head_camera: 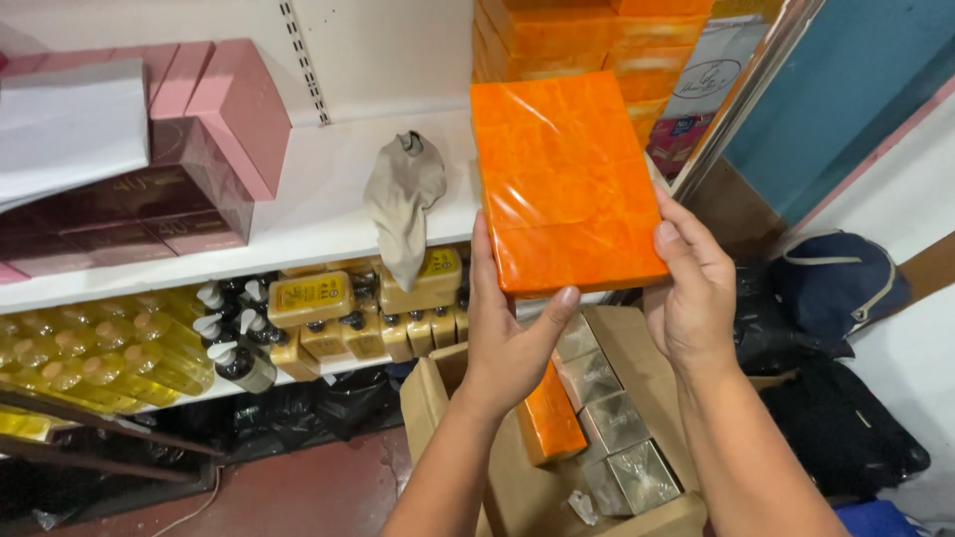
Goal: Wiping down orange-wrapped product boxes and placing them into a cardboard box.
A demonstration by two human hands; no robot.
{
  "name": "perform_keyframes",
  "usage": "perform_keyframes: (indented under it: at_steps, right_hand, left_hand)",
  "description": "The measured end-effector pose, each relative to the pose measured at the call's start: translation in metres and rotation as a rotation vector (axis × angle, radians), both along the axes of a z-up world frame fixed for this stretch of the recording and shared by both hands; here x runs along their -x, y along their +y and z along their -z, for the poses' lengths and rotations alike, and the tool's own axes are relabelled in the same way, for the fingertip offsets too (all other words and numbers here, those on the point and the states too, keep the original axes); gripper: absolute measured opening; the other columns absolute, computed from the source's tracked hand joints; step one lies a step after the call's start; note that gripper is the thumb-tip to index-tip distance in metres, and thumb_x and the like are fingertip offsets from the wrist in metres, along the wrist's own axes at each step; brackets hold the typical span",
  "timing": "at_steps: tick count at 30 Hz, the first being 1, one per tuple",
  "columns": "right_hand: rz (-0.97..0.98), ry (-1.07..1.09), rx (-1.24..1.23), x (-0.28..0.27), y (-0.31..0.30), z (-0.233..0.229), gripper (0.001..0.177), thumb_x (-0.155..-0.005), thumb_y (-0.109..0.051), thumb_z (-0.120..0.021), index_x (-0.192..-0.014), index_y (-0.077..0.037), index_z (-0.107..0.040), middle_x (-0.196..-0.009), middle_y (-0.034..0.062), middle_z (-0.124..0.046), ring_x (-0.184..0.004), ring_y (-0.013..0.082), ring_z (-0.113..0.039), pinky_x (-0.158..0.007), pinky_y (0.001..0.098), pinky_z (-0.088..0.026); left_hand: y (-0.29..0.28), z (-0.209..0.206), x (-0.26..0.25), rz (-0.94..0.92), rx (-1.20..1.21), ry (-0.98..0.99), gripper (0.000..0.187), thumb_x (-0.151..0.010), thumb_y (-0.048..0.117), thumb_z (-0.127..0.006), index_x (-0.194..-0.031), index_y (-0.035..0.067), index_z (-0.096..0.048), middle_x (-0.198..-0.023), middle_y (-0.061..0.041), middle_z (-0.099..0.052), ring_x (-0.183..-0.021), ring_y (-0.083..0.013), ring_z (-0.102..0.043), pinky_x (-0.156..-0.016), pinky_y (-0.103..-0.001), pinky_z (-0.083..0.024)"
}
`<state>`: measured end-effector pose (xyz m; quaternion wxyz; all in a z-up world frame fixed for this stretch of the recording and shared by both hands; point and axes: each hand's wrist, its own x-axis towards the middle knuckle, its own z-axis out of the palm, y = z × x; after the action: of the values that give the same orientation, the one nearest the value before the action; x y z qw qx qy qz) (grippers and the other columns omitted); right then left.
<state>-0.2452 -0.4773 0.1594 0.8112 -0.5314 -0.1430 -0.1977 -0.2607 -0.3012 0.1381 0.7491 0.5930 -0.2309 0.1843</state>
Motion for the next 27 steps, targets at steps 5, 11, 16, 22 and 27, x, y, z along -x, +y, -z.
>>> perform_keyframes:
  at_steps: [5, 11, 16, 22, 27]
  right_hand:
    - [0.006, -0.053, -0.005, -0.02, -0.003, -0.007, 0.044, -0.107, -0.008, -0.051, -0.146, 0.011, -0.049, -0.15, 0.019, -0.056, -0.139, 0.0258, -0.055, -0.123, 0.0397, -0.041]
    - [0.023, -0.061, -0.023, -0.038, 0.004, -0.018, 0.044, -0.107, -0.009, -0.05, -0.146, 0.012, -0.048, -0.15, 0.0199, -0.056, -0.14, 0.0269, -0.055, -0.124, 0.0409, -0.04]
    - [-0.003, -0.099, -0.04, -0.06, -0.003, -0.031, 0.044, -0.108, -0.008, -0.048, -0.147, 0.013, -0.048, -0.151, 0.0207, -0.056, -0.142, 0.0279, -0.055, -0.125, 0.0401, -0.04]
    - [-0.102, -0.084, -0.042, -0.106, -0.033, -0.043, 0.045, -0.109, -0.009, -0.047, -0.149, 0.011, -0.046, -0.15, 0.0195, -0.056, -0.139, 0.0267, -0.055, -0.122, 0.039, -0.042]
    - [-0.216, -0.083, -0.014, -0.158, -0.062, -0.051, 0.044, -0.109, -0.01, -0.044, -0.149, 0.009, -0.046, -0.15, 0.0174, -0.055, -0.138, 0.0245, -0.055, -0.12, 0.0363, -0.042]
  left_hand:
    - [-0.003, 0.0, -0.021, -0.062, -0.085, -0.045, 0.103, -0.091, 0.011, -0.076, -0.166, -0.002, -0.007, -0.164, -0.021, -0.037, -0.151, -0.0292, -0.042, -0.126, -0.041, -0.035]
    - [0.002, -0.002, -0.049, -0.155, -0.223, -0.108, 0.102, -0.093, 0.013, -0.075, -0.166, -0.004, -0.005, -0.169, -0.026, -0.028, -0.157, -0.0352, -0.033, -0.128, -0.043, -0.029]
    - [-0.004, -0.008, -0.072, -0.185, -0.297, -0.18, 0.102, -0.096, 0.015, -0.074, -0.165, -0.006, -0.002, -0.173, -0.029, -0.019, -0.162, -0.0388, -0.023, -0.132, -0.044, -0.023]
    - [-0.023, -0.025, -0.105, -0.235, -0.297, -0.202, 0.102, -0.097, 0.017, -0.074, -0.165, -0.007, -0.001, -0.17, -0.029, -0.024, -0.161, -0.0384, -0.027, -0.13, -0.043, -0.025]
    - [-0.047, -0.033, -0.149, -0.291, -0.28, -0.216, 0.1, -0.098, 0.022, -0.074, -0.165, -0.007, -0.006, -0.165, -0.026, -0.037, -0.157, -0.0353, -0.037, -0.132, -0.044, -0.022]
